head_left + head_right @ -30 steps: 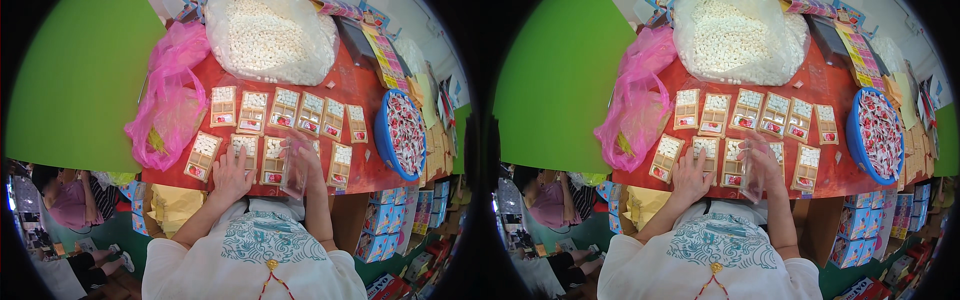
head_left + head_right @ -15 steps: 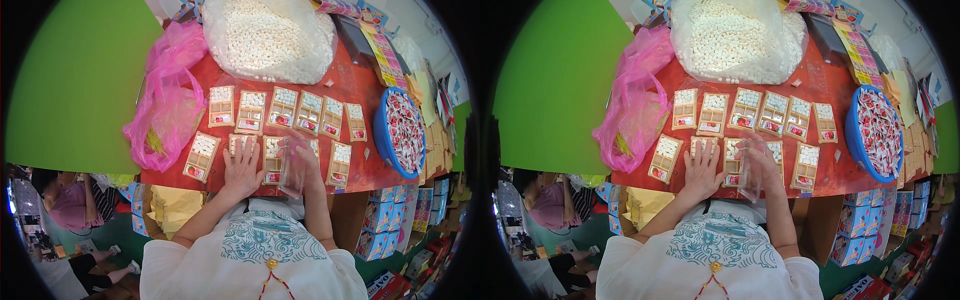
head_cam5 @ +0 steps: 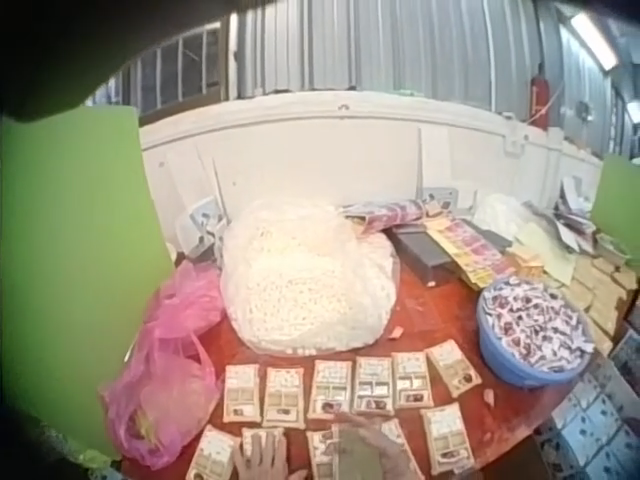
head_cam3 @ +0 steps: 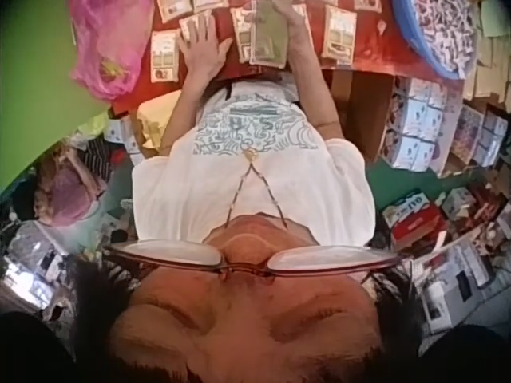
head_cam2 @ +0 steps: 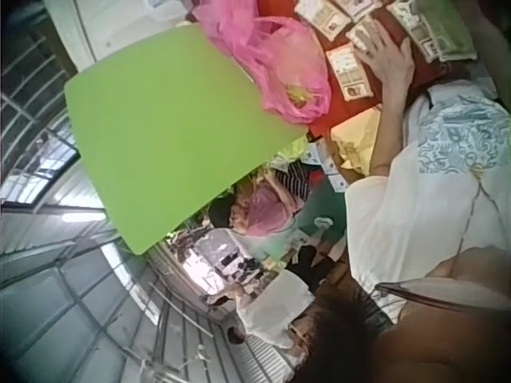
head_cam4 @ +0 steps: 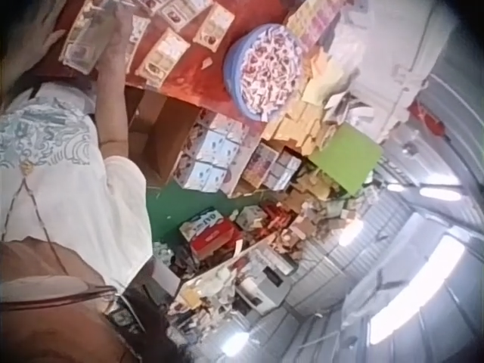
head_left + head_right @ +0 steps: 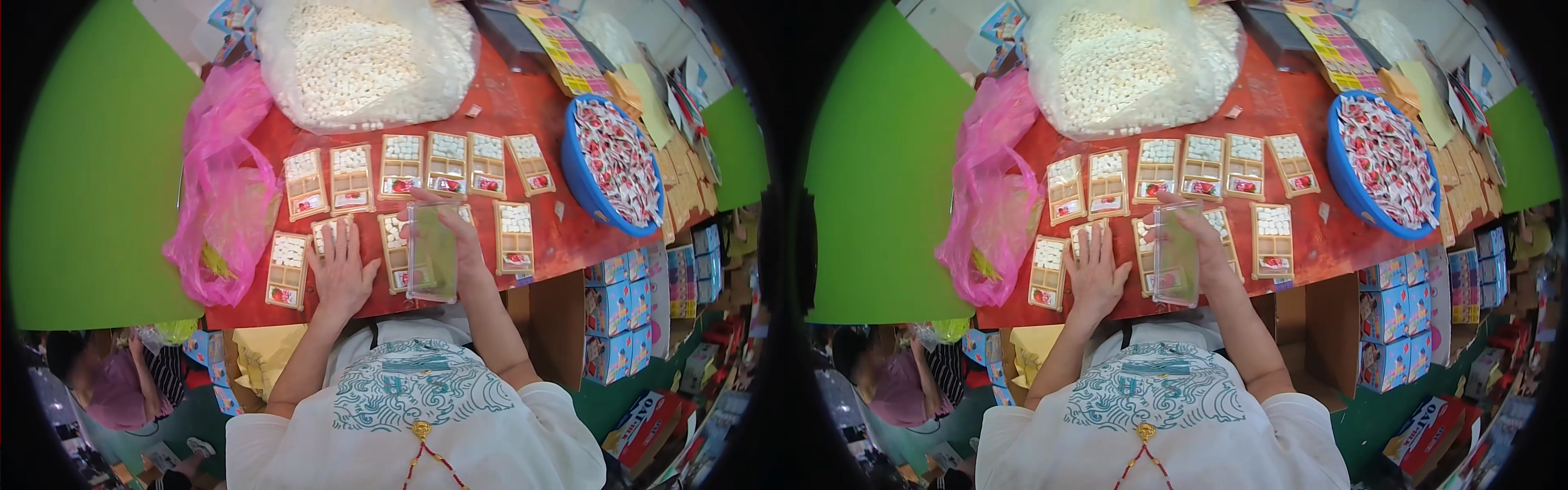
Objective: Packaging small white cubes into wooden trays and then organizing them into plastic bags.
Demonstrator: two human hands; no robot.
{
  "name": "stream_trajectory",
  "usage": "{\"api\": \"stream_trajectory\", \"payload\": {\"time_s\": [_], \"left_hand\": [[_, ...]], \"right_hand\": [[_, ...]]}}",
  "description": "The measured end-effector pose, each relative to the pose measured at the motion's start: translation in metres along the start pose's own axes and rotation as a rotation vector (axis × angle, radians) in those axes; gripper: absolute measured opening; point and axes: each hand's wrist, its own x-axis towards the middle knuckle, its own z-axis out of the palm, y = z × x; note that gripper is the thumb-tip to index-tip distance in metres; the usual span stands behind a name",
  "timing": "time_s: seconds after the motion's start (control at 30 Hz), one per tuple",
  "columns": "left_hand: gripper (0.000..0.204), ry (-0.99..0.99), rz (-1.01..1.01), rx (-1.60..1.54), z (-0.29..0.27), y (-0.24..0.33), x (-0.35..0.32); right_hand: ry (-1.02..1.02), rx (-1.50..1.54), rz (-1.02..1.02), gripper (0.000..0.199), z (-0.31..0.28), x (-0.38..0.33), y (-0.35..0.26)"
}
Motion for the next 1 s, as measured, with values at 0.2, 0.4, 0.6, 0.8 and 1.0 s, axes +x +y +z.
{"api": "stream_trajectory", "payload": {"time_s": [0.2, 0.4, 0.6, 0.8, 1.0], "left_hand": [[0.038, 0.152, 0.049, -0.322, -0.042, 0.026, -0.002], [0.016, -0.291, -0.018, -1.289, -0.062, 0.064, 0.011], [0.012, -0.584, -0.165, -1.603, -0.056, 0.072, 0.022], [0.014, -0.606, -0.192, -1.626, -0.059, 0.074, 0.027], [0.014, -0.589, -0.175, -1.589, -0.056, 0.073, 0.03]], "right_hand": [[0.04, -0.003, -0.033, 0.059, 0.0, 0.002, 0.001], [0.062, -0.133, -0.088, 0.059, 0.006, 0.01, 0.005], [0.087, -0.194, -0.086, 0.063, 0.004, 0.013, 0.007], [0.099, -0.193, -0.068, 0.063, 0.002, 0.013, 0.006], [0.088, -0.193, -0.084, 0.064, -0.001, 0.017, 0.007]]}}
